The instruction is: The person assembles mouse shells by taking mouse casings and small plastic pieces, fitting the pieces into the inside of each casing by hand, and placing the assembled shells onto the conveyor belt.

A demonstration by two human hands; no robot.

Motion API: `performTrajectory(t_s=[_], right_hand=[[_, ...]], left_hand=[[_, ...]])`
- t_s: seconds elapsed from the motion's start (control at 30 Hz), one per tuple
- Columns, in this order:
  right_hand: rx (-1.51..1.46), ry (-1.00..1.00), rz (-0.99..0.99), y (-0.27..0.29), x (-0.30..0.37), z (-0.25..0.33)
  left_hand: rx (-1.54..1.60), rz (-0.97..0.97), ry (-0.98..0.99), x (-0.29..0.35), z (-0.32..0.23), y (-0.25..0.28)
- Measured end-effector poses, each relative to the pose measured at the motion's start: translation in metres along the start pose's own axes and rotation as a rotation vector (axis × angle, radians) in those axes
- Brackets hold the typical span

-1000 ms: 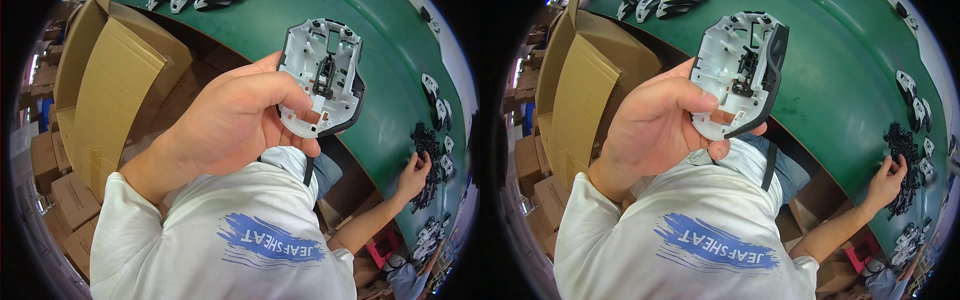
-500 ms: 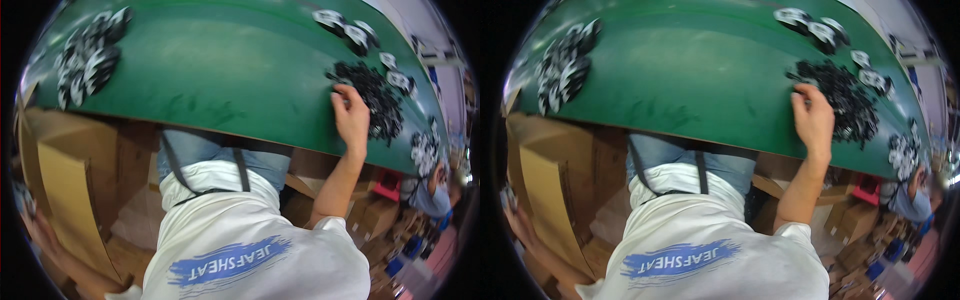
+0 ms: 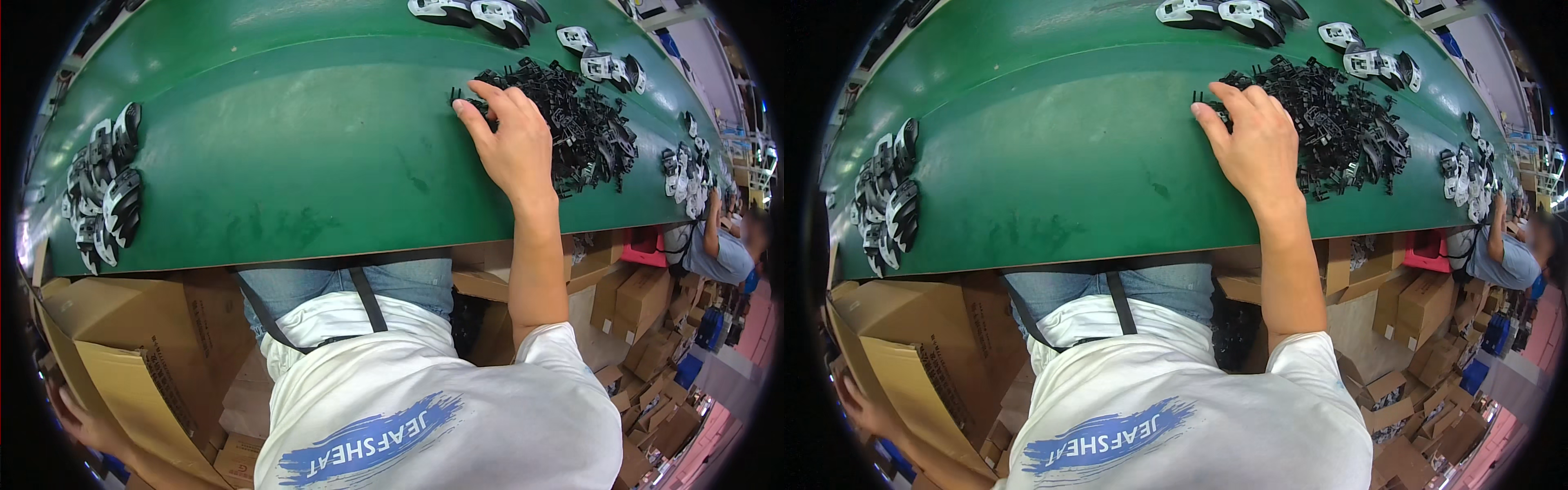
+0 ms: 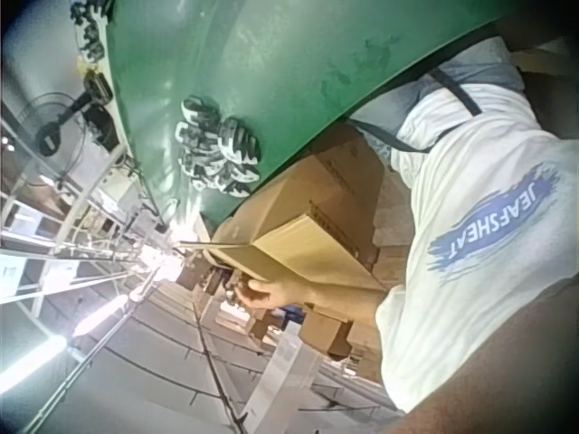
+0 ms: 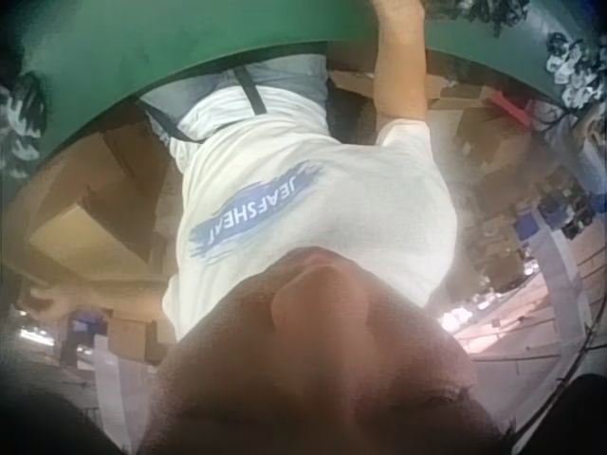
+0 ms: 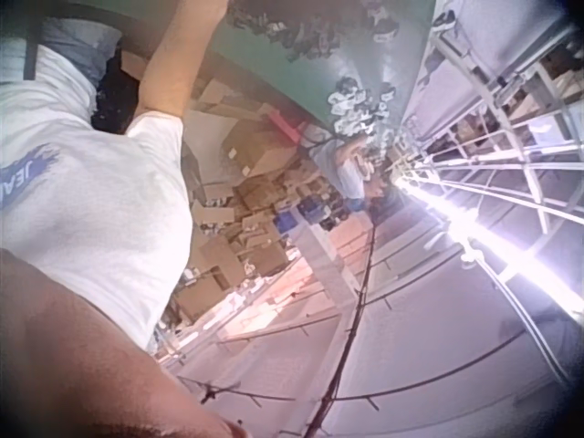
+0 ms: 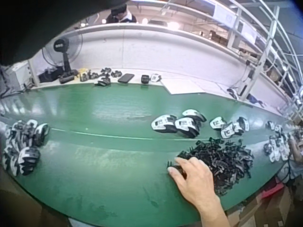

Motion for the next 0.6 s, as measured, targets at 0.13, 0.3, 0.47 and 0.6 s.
performTrajectory(t_s=[0.13,0.3,0.47,0.6], right_hand=[[0.028,0.132,0.009,-0.012,0.000,0.020],[-0.114,0.126,0.145,-0.019,0.008,0.018],[-0.242,-0.071,0.252,-0.009,0.016,0.009],[-0.172,0.043,0.167,-0.011,0.021,0.007]], left_hand=[[0.585,0.037,-0.174,0.010,-0.222,-0.148],[1.232,0.602,-0.210,-0.003,-0.431,-0.359],[0.814,0.341,-0.541,-0.033,-0.566,-0.470],[0.619,0.555,-0.733,-0.028,-0.613,-0.497]])
Point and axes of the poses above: each hand's wrist, its own x-axis away from the middle knuckle, its own y-axis out of the back of the hand, z = x × y, the point moved 10 cm from there along -x, towards the middle knuckle, and after that the axes turned 9 degrees about -y, right-handed, at the moved point
